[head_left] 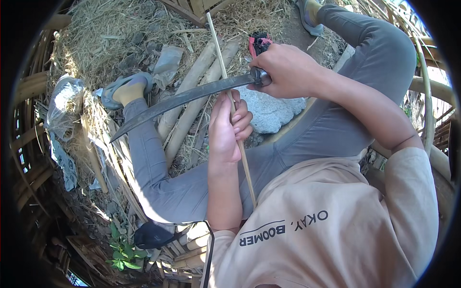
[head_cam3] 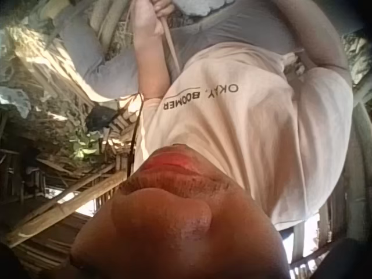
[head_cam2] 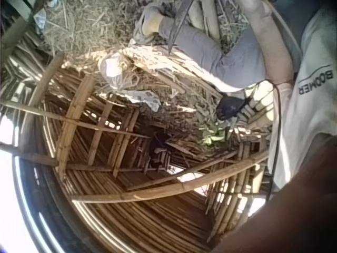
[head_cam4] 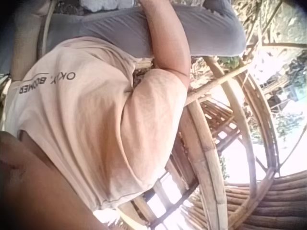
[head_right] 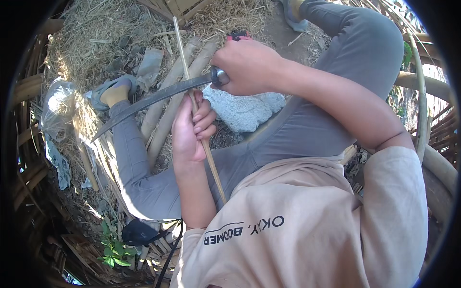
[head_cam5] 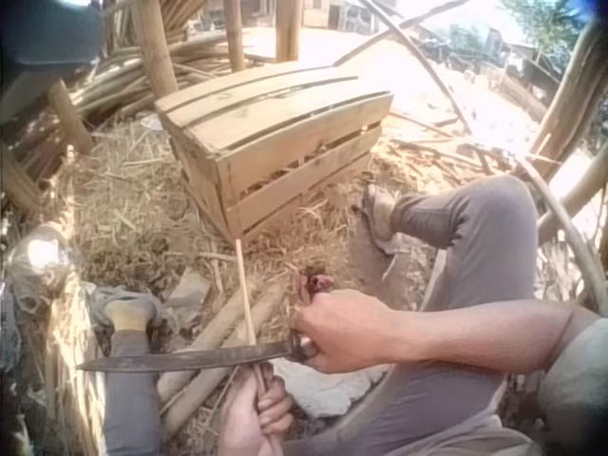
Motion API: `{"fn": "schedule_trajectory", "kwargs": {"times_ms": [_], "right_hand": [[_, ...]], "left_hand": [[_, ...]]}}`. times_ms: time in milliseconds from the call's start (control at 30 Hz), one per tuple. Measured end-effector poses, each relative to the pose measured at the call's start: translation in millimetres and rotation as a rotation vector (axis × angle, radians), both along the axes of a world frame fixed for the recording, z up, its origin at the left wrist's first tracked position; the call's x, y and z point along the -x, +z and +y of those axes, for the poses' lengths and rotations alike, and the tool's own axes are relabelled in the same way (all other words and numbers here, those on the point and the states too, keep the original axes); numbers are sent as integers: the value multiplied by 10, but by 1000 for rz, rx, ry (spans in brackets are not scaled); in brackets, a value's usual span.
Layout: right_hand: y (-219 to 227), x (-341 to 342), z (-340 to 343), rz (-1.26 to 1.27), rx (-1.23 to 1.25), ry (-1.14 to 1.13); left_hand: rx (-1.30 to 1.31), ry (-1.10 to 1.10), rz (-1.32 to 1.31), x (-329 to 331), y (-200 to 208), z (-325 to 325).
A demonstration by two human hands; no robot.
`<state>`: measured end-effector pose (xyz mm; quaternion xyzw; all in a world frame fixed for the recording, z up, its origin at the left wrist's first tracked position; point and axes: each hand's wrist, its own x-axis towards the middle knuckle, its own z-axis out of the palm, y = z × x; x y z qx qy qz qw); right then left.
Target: The person scrapes and whittles a thin wooden stick using a large curved knife.
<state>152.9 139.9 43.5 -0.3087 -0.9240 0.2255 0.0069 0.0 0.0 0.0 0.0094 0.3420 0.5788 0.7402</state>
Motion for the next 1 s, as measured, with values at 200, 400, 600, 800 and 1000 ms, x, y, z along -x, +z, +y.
{"fn": "schedule_trajectory", "kwargs": {"times_ms": [200,400,600,800,1000], "right_hand": [[5,-25,5,60,-46,7],[57,22,-4,10,1,-14],[55,11,-37,64,-12,-16],[29,8,-22,55,16,-40],[-42,-13,-6,2,-59,-77]], "left_hand": [[-32,-117,61,145,21,34],[-29,-42,100,-8,98,2],[-61,26,83,-112,134,-41],[-144,27,-80,-91,102,-53],[-154,33,-185,-163,59,-82]]}}
